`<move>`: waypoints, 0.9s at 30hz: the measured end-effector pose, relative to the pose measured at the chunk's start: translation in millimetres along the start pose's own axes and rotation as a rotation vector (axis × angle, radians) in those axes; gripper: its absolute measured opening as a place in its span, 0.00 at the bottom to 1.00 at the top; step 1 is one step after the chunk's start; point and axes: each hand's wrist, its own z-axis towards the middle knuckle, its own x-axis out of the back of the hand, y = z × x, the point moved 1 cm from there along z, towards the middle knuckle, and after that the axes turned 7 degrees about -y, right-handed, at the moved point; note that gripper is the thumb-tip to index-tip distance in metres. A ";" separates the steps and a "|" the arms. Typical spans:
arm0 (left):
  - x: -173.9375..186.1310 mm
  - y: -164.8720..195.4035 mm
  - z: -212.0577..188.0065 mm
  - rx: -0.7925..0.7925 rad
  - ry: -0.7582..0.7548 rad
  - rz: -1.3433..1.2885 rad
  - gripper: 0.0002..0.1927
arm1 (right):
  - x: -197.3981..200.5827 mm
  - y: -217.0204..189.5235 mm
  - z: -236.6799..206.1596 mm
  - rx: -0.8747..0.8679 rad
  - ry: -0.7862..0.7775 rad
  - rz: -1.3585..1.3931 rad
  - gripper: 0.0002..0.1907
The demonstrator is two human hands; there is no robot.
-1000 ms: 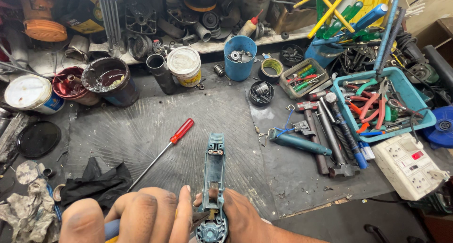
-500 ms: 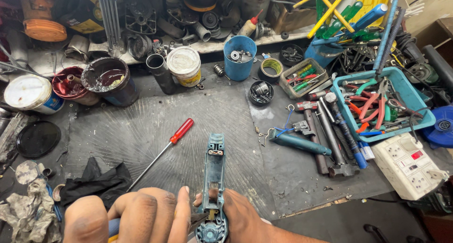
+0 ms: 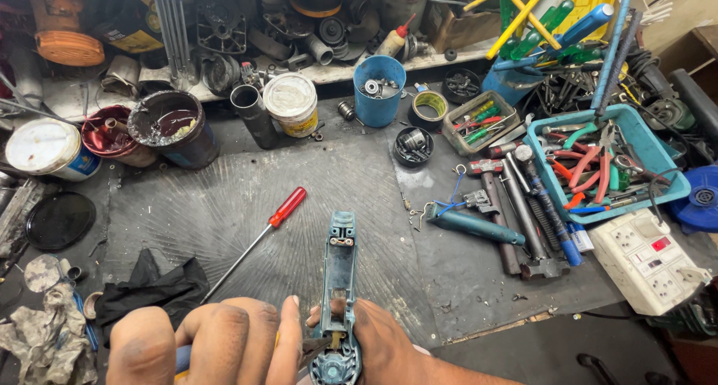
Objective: The person uses a red-handled screwdriver to unscrew and open the housing of a teal power drill on a cluttered workbench. They separate the two casing halves, remove internal components, and set the opened drill body and screws on the bench.
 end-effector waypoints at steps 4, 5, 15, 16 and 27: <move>3.5 0.5 0.3 -0.016 -0.022 -0.098 0.13 | -1.4 2.6 -1.1 0.019 -0.002 -0.005 0.39; 3.6 -1.5 0.8 -0.013 -0.023 -0.107 0.13 | -1.5 3.0 -1.1 0.026 -0.003 0.005 0.39; 4.1 -50.9 12.6 0.268 0.560 -0.666 0.10 | -0.1 1.3 0.4 0.023 0.002 -0.003 0.38; 4.6 -51.6 17.0 0.270 0.582 -0.656 0.11 | -0.1 0.8 0.5 0.024 0.009 -0.017 0.38; -7.3 -26.8 20.0 0.170 0.478 -0.577 0.06 | 2.7 2.7 1.4 0.064 0.013 0.064 0.39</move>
